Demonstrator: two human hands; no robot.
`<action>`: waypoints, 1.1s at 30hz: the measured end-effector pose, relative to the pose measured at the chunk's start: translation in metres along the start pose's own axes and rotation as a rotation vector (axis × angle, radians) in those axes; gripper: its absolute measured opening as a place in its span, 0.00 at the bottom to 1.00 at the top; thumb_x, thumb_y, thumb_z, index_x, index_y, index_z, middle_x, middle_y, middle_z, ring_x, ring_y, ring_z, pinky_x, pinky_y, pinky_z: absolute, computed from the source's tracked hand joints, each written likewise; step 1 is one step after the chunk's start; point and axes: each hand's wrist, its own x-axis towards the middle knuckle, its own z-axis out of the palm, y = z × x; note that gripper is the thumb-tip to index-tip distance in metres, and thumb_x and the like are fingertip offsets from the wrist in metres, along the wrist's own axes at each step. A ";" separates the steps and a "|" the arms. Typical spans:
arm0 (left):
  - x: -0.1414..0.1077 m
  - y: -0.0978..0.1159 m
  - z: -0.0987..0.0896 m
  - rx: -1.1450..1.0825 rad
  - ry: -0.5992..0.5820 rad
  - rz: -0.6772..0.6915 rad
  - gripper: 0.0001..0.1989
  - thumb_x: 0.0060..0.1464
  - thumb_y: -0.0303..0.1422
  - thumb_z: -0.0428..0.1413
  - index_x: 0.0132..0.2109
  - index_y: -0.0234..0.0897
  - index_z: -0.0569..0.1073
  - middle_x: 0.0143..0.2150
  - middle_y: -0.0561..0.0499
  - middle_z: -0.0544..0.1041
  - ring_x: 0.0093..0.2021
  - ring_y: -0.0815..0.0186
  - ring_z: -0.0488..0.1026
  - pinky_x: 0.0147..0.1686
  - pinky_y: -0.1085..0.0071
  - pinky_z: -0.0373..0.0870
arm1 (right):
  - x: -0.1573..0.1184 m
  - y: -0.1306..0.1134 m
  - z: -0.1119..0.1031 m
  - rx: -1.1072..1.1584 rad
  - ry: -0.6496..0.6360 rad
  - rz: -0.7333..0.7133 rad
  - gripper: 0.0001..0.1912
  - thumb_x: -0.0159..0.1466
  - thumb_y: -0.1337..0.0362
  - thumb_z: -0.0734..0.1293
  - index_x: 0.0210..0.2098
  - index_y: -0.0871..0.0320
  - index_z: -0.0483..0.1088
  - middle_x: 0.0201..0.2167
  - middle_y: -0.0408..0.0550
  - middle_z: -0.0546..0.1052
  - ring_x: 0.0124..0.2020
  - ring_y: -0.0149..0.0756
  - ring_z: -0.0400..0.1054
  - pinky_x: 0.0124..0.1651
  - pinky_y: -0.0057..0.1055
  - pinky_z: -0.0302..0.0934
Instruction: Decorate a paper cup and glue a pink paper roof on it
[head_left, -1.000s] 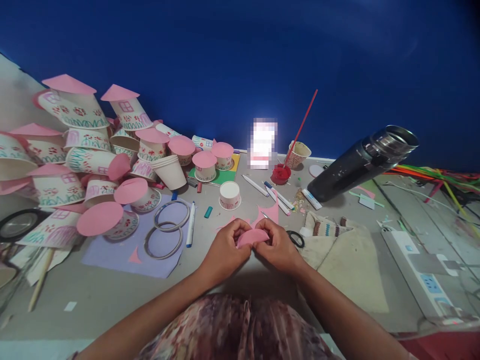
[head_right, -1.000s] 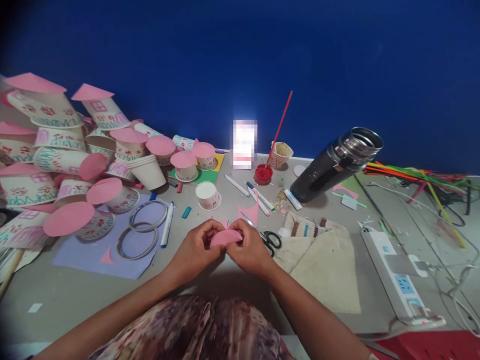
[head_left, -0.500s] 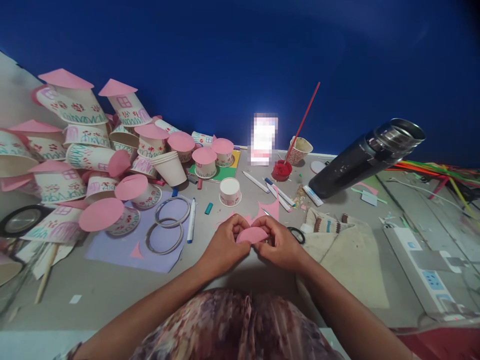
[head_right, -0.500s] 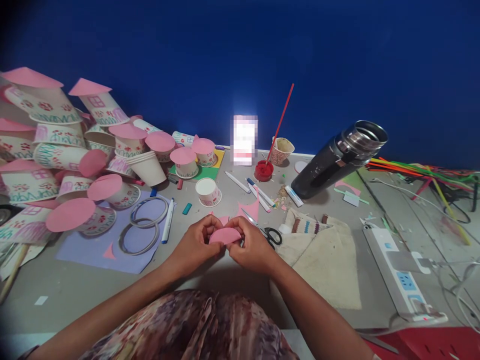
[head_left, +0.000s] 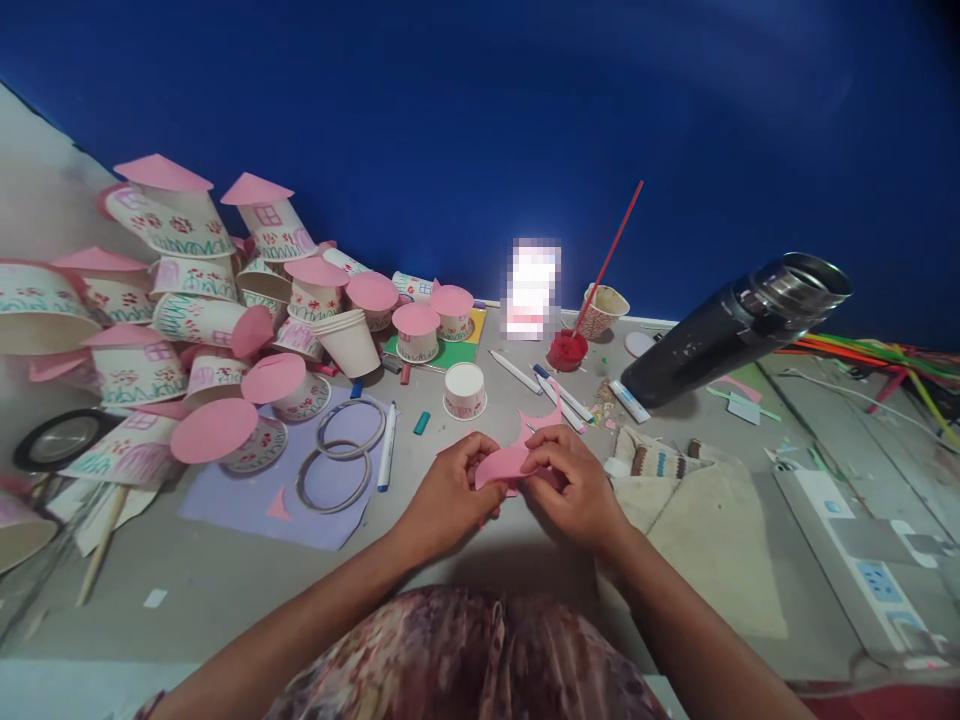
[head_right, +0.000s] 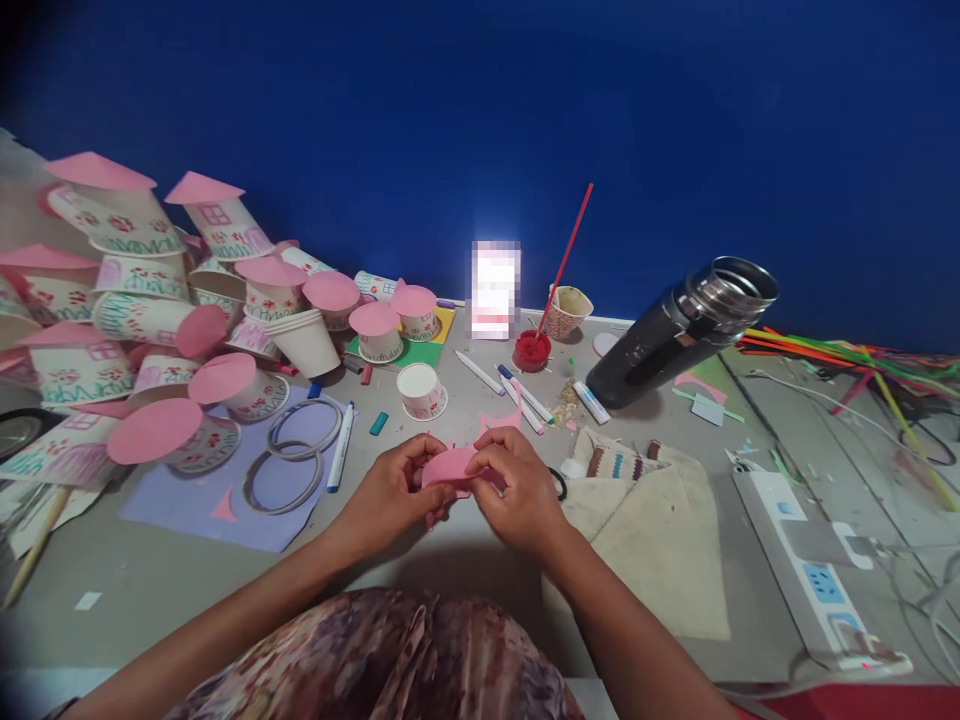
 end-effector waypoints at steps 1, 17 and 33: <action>0.000 0.002 -0.003 -0.046 -0.039 -0.009 0.16 0.49 0.35 0.65 0.43 0.36 0.72 0.26 0.54 0.78 0.24 0.66 0.76 0.22 0.74 0.70 | -0.001 0.002 0.000 -0.005 0.010 -0.019 0.08 0.59 0.72 0.68 0.34 0.54 0.76 0.44 0.52 0.76 0.46 0.43 0.72 0.49 0.39 0.66; 0.006 0.009 -0.018 -0.039 0.068 -0.030 0.10 0.49 0.38 0.61 0.30 0.35 0.73 0.19 0.54 0.76 0.18 0.70 0.69 0.20 0.75 0.66 | -0.027 0.006 -0.063 -0.494 -0.196 0.414 0.04 0.62 0.62 0.70 0.34 0.55 0.72 0.33 0.47 0.78 0.34 0.40 0.71 0.37 0.34 0.58; -0.022 0.049 -0.026 0.206 0.513 0.238 0.11 0.52 0.40 0.57 0.28 0.39 0.71 0.23 0.56 0.69 0.24 0.69 0.64 0.25 0.73 0.61 | -0.035 0.006 -0.059 0.532 -0.236 0.666 0.28 0.51 0.41 0.79 0.40 0.56 0.82 0.33 0.53 0.82 0.29 0.38 0.70 0.29 0.31 0.62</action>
